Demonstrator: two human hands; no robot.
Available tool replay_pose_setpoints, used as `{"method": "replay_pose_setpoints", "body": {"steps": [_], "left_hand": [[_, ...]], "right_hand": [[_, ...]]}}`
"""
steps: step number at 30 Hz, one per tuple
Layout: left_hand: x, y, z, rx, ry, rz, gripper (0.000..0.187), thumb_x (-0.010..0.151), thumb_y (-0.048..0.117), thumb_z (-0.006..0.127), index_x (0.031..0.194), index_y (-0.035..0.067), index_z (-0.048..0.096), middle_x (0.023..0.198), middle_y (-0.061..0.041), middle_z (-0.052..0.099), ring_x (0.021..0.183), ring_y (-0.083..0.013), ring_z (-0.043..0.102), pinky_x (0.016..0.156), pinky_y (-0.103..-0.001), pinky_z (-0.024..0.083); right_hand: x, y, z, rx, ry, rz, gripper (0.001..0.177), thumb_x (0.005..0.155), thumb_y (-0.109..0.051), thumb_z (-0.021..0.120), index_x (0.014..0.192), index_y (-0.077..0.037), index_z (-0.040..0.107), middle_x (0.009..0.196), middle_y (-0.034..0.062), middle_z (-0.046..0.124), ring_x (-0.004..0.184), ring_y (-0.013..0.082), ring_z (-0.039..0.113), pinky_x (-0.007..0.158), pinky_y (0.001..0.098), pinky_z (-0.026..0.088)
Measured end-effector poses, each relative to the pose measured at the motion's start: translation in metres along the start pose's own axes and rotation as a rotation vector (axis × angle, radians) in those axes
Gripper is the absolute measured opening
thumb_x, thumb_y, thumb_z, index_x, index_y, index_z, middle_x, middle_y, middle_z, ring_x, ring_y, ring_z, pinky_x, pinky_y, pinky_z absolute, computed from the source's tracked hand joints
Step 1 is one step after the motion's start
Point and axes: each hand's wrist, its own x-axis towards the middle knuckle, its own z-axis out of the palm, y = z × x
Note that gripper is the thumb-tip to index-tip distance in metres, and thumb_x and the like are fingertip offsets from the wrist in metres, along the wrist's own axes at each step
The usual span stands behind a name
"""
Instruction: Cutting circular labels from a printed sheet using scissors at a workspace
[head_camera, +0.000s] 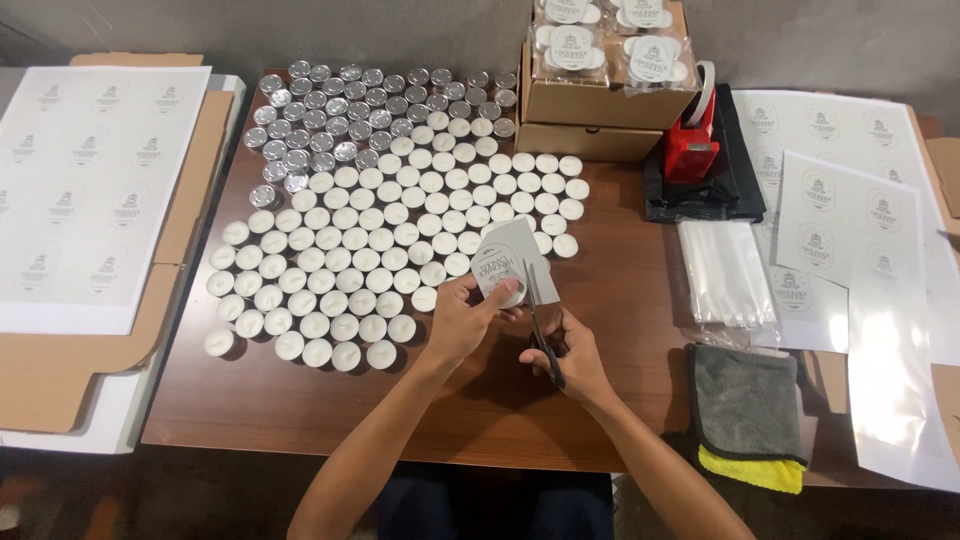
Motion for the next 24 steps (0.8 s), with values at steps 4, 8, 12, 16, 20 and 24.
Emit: {"method": "replay_pose_setpoints", "body": {"steps": [4, 8, 12, 16, 20, 24], "left_hand": [[0.003, -0.006, -0.006, 0.007, -0.028, 0.003, 0.021, 0.088, 0.01, 0.077, 0.09, -0.01, 0.071, 0.078, -0.026, 0.075, 0.064, -0.0272, 0.075, 0.06, -0.037, 0.066], [0.004, -0.005, -0.008, 0.018, -0.044, 0.02, 0.021, 0.087, 0.008, 0.077, 0.091, -0.011, 0.071, 0.077, -0.027, 0.074, 0.063, -0.0282, 0.075, 0.06, -0.038, 0.066], [0.005, -0.005, -0.009, 0.008, -0.049, 0.025, 0.02, 0.087, 0.007, 0.077, 0.09, -0.012, 0.07, 0.075, -0.028, 0.073, 0.063, -0.0271, 0.075, 0.058, -0.036, 0.066], [0.006, -0.005, -0.012, 0.021, -0.072, 0.011, 0.022, 0.087, 0.008, 0.077, 0.093, -0.012, 0.071, 0.078, -0.029, 0.073, 0.064, -0.0284, 0.075, 0.06, -0.038, 0.066], [0.007, -0.007, -0.012, 0.017, -0.078, 0.003, 0.023, 0.087, 0.007, 0.077, 0.095, -0.013, 0.071, 0.078, -0.03, 0.073, 0.064, -0.0293, 0.075, 0.061, -0.039, 0.066], [0.006, -0.006, -0.01, 0.013, -0.075, 0.005, 0.024, 0.087, 0.008, 0.077, 0.094, -0.013, 0.071, 0.077, -0.029, 0.073, 0.063, -0.0286, 0.075, 0.061, -0.038, 0.066]], "right_hand": [[-0.001, -0.003, 0.001, -0.02, -0.01, 0.007, 0.049, 0.069, -0.016, 0.097, 0.087, -0.003, 0.053, 0.055, 0.0164, 0.066, 0.044, 0.0203, 0.066, 0.046, 0.027, 0.053], [0.0, -0.002, 0.0, -0.005, -0.022, 0.006, 0.05, 0.068, -0.016, 0.097, 0.086, -0.003, 0.052, 0.056, 0.0154, 0.066, 0.044, 0.0184, 0.065, 0.043, 0.0247, 0.05], [0.0, -0.001, -0.002, 0.028, -0.037, -0.006, 0.048, 0.071, -0.013, 0.095, 0.087, -0.003, 0.051, 0.056, 0.0154, 0.065, 0.043, 0.0194, 0.064, 0.042, 0.025, 0.048], [0.0, 0.002, -0.002, 0.031, -0.047, 0.001, 0.048, 0.07, -0.013, 0.096, 0.087, -0.004, 0.052, 0.056, 0.0164, 0.066, 0.044, 0.0189, 0.065, 0.039, 0.0242, 0.048], [-0.001, 0.001, -0.001, 0.023, -0.049, -0.007, 0.048, 0.071, -0.014, 0.095, 0.088, -0.004, 0.052, 0.056, 0.0153, 0.066, 0.045, 0.0185, 0.065, 0.043, 0.0253, 0.05], [-0.001, 0.001, -0.003, 0.019, -0.051, -0.018, 0.048, 0.071, -0.014, 0.095, 0.088, -0.004, 0.052, 0.056, 0.0154, 0.065, 0.045, 0.019, 0.065, 0.044, 0.0257, 0.051]]}}
